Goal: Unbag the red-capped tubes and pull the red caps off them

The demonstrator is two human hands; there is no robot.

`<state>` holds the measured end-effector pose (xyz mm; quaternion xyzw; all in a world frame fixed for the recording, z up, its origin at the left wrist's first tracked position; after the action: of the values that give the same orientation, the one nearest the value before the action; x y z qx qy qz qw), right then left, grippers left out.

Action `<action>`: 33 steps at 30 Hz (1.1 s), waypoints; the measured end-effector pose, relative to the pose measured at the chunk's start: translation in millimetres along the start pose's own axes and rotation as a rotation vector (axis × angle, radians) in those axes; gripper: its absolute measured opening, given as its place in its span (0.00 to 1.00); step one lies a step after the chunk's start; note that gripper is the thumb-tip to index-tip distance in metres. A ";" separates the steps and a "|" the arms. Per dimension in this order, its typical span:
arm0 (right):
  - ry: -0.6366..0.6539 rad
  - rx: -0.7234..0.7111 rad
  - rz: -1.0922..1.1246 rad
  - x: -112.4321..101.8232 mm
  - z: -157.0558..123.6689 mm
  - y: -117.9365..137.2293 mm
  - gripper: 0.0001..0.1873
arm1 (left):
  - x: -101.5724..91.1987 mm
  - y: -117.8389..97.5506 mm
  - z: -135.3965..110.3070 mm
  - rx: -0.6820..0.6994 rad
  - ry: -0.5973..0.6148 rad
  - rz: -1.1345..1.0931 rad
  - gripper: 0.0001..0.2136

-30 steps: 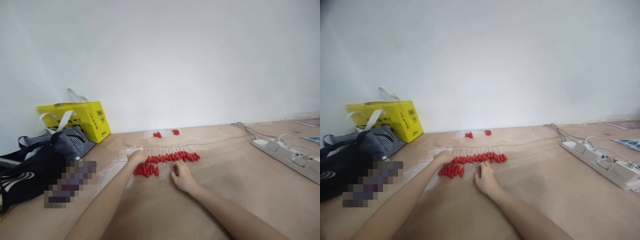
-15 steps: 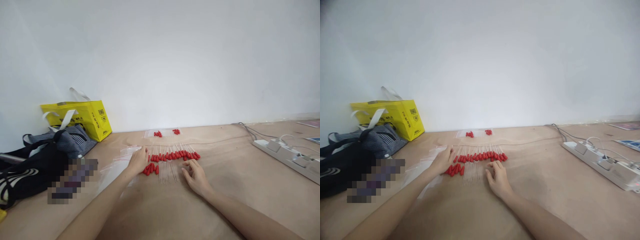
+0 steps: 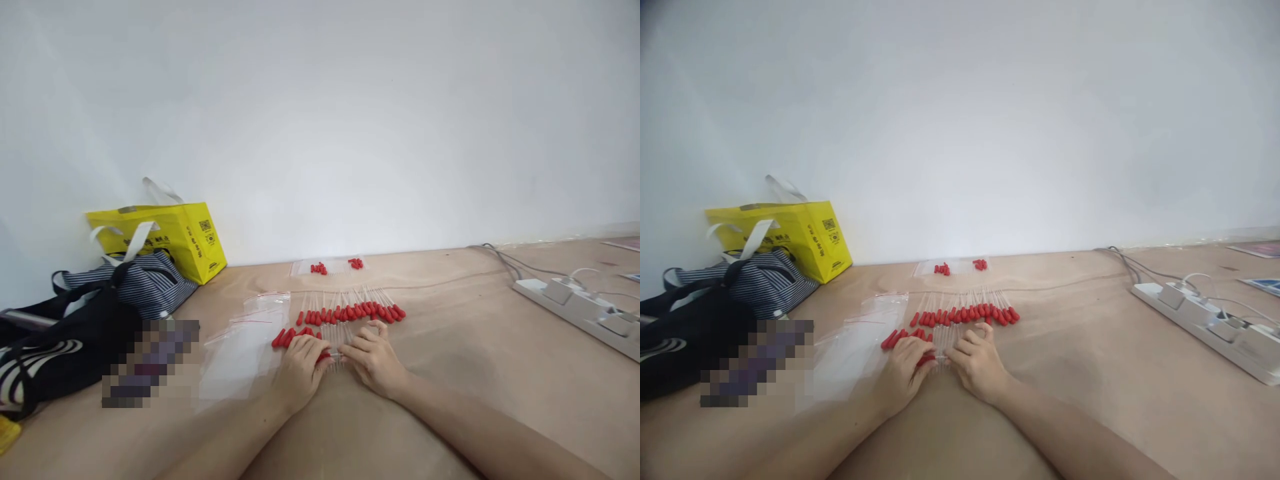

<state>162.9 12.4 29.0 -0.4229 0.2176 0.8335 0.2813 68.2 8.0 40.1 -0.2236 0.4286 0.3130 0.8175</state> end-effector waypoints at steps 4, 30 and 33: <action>0.000 -0.016 -0.006 -2.0 -0.7 1.6 0.10 | -5.8 -2.6 -1.3 0.024 -0.015 0.027 0.07; 0.007 0.097 0.100 -10.5 -13.1 -22.6 0.10 | -28.4 8.0 -14.5 -0.003 -0.061 0.054 0.10; -0.005 0.185 0.124 -4.0 -16.0 -38.4 0.12 | -37.2 27.0 -16.9 -0.111 -0.130 -0.015 0.09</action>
<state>199.2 30.3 18.7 -0.3786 0.3184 0.8268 0.2677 23.5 4.3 59.8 -0.2509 0.3549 0.3439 0.8324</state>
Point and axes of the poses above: each hand's wrist, its own z-axis towards the middle knuckle, its own x-axis out of the palm, y = z × x, the point moved 9 cm from there along z, towards the middle knuckle, and after that the axes turned 7 degrees about y, right-handed, at the moved point
